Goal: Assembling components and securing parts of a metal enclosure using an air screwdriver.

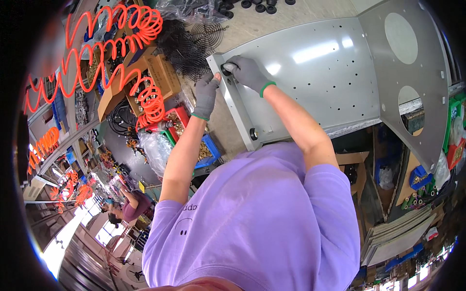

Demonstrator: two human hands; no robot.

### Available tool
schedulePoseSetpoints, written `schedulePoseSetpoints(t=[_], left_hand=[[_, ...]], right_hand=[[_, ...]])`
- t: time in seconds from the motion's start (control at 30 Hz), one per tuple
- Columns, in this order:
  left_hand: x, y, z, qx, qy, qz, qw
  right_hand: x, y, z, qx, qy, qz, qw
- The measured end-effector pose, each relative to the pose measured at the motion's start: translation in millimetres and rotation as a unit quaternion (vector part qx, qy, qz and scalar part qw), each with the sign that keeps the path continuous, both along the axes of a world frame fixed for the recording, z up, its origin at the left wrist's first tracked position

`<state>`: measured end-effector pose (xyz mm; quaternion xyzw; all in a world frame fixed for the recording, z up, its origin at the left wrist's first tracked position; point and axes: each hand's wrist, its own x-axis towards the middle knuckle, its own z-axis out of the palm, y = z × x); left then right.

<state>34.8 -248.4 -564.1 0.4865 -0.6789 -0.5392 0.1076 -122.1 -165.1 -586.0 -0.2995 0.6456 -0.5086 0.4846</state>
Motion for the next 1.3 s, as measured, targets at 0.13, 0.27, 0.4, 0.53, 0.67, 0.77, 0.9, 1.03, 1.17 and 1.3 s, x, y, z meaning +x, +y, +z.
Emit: schedulePoseSetpoints(t=[0.13,0.27,0.4,0.53,0.67,0.77,0.9,1.03,1.17,1.3], left_hand=[[-1,3,6,0.017,0.020,0.005,1.000],[-5,5,10,0.011,0.017,0.031,0.999],[-4,4,8,0.002,0.015,0.014,1.000],[0,4,1,-0.001,0.032,0.015,0.999],[0,1,0,0.002,0.010,0.007,1.000],[0,1,1,0.010,0.009,0.008,1.000],[1,2,-1,0.001,0.013,0.006,1.000],[2,-1,-6,0.013,0.000,0.008,1.000],[0,-1,-2,0.011,0.020,0.003,1.000],[-2,2,7,0.009,0.007,-0.010,1.000]], right_hand=[[0,-4,9,0.001,0.031,-0.013,0.999],[-4,-2,5,0.015,-0.006,0.016,1.000],[-7,-1,2,0.015,-0.072,0.033,0.997],[-5,-1,0,0.066,-0.050,0.038,0.996],[2,4,-8,-0.016,-0.050,-0.001,0.999],[7,5,-13,-0.098,-0.046,-0.030,0.994],[4,5,-8,-0.062,-0.051,-0.015,0.997],[-5,4,8,0.012,-0.016,0.035,0.999],[-12,-2,14,0.034,-0.197,0.019,0.980],[-14,-11,9,0.102,-0.241,0.022,0.965]])
